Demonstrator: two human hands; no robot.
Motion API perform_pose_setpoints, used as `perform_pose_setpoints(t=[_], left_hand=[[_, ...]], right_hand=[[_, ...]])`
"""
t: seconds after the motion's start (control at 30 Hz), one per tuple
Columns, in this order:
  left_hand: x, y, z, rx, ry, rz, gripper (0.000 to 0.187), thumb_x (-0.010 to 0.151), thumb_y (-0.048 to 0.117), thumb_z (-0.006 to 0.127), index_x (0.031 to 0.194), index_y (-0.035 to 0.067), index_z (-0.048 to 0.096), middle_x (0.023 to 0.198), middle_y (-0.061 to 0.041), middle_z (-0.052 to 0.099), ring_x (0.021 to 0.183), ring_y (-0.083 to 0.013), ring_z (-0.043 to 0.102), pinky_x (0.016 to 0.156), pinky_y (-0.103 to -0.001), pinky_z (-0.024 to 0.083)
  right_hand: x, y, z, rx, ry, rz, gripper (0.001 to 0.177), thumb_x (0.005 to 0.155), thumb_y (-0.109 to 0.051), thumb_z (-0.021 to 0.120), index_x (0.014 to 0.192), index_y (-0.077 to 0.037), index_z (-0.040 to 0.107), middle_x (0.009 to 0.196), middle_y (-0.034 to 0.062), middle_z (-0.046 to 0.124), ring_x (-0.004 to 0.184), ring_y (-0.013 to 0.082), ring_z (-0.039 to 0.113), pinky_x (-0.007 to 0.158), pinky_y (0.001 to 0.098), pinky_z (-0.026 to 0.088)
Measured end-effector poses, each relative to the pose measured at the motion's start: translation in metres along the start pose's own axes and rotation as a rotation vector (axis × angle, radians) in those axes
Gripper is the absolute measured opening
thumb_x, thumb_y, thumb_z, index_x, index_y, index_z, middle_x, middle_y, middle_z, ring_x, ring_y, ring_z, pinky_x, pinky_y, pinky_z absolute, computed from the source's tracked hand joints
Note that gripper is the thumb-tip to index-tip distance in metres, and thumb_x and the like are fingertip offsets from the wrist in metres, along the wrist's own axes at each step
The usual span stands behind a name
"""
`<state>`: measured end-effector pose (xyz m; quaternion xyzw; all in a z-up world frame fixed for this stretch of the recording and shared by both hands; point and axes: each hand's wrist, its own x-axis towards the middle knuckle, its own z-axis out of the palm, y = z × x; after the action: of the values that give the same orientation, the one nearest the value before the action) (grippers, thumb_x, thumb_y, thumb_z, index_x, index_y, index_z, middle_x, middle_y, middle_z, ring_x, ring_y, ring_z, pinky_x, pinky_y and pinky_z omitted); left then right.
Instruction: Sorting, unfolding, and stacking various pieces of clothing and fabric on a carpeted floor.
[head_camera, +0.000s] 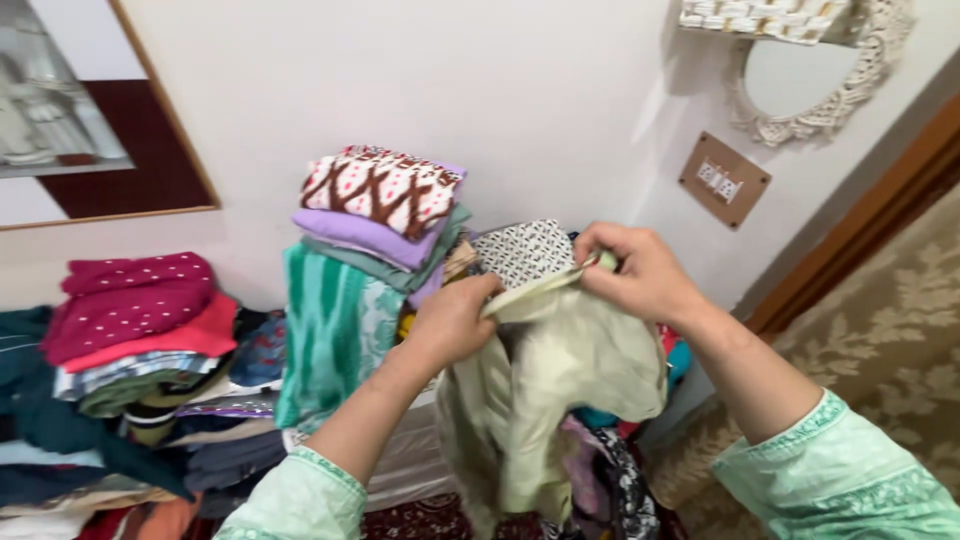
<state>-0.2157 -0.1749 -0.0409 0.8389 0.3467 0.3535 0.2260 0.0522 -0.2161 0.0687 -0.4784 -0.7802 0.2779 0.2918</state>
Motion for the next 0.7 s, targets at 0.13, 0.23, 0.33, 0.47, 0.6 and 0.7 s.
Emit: perform_pose_setpoints(t=[0.13, 0.23, 0.33, 0.47, 0.6, 0.7], left_hand=[[-0.019, -0.078, -0.017, 0.121, -0.016, -0.242, 0.027, 0.085, 0.018, 0.070, 0.111, 0.011, 0.071, 0.098, -0.011, 0.072, 0.095, -0.0305, 0.066, 0.079, -0.045, 0.052], [-0.034, -0.096, -0.050, -0.314, -0.074, -0.304, 0.021, 0.092, 0.019, 0.066, 0.110, 0.009, 0.070, 0.094, -0.004, 0.069, 0.087, -0.0178, 0.062, 0.075, -0.036, 0.051], [-0.035, -0.093, -0.085, -0.720, -0.052, -0.336, 0.019, 0.098, 0.019, 0.060, 0.113, 0.009, 0.067, 0.098, 0.002, 0.069, 0.088, -0.0081, 0.061, 0.077, -0.027, 0.050], [-0.028, -0.103, -0.130, -0.775, 0.062, -0.075, 0.015, 0.104, 0.015, 0.061, 0.116, 0.007, 0.064, 0.105, 0.003, 0.068, 0.097, -0.0060, 0.060, 0.085, -0.024, 0.049], [-0.025, -0.087, -0.168, -0.451, 0.133, 0.046, 0.012, 0.101, 0.014, 0.067, 0.110, 0.006, 0.066, 0.099, 0.002, 0.070, 0.093, -0.0061, 0.062, 0.083, -0.025, 0.050], [-0.027, -0.076, -0.187, -0.178, 0.200, 0.036, 0.013, 0.094, 0.017, 0.072, 0.101, 0.006, 0.071, 0.092, 0.000, 0.073, 0.086, -0.0060, 0.065, 0.079, -0.025, 0.052]], right_hand=[[0.008, -0.021, 0.004, -0.102, 0.301, -0.209, 0.014, 0.084, -0.008, 0.067, 0.098, -0.006, 0.068, 0.080, -0.0054, 0.061, 0.073, 0.0028, 0.052, 0.063, 0.0216, 0.044], [0.012, -0.035, 0.004, -0.188, 0.338, -0.168, 0.019, 0.084, -0.011, 0.070, 0.102, -0.006, 0.069, 0.078, -0.0037, 0.061, 0.069, 0.0046, 0.052, 0.061, 0.0239, 0.045], [0.018, -0.039, 0.007, -0.324, 0.278, -0.097, 0.027, 0.083, -0.016, 0.075, 0.108, -0.008, 0.071, 0.076, 0.0004, 0.065, 0.068, 0.0093, 0.057, 0.062, 0.0275, 0.049], [0.030, -0.021, 0.024, -0.531, -0.005, -0.089, 0.048, 0.075, -0.030, 0.090, 0.113, -0.007, 0.074, 0.096, 0.0084, 0.072, 0.082, 0.0163, 0.066, 0.071, 0.0315, 0.052], [0.029, 0.001, 0.044, -0.340, -0.224, 0.383, 0.042, 0.081, -0.030, 0.084, 0.113, -0.009, 0.068, 0.099, 0.0047, 0.072, 0.088, 0.0174, 0.070, 0.070, 0.0355, 0.063], [0.026, 0.053, 0.044, -0.221, -0.275, -0.221, 0.029, 0.085, -0.018, 0.079, 0.108, -0.002, 0.072, 0.121, 0.0088, 0.069, 0.105, 0.0184, 0.067, 0.087, 0.0352, 0.053]])
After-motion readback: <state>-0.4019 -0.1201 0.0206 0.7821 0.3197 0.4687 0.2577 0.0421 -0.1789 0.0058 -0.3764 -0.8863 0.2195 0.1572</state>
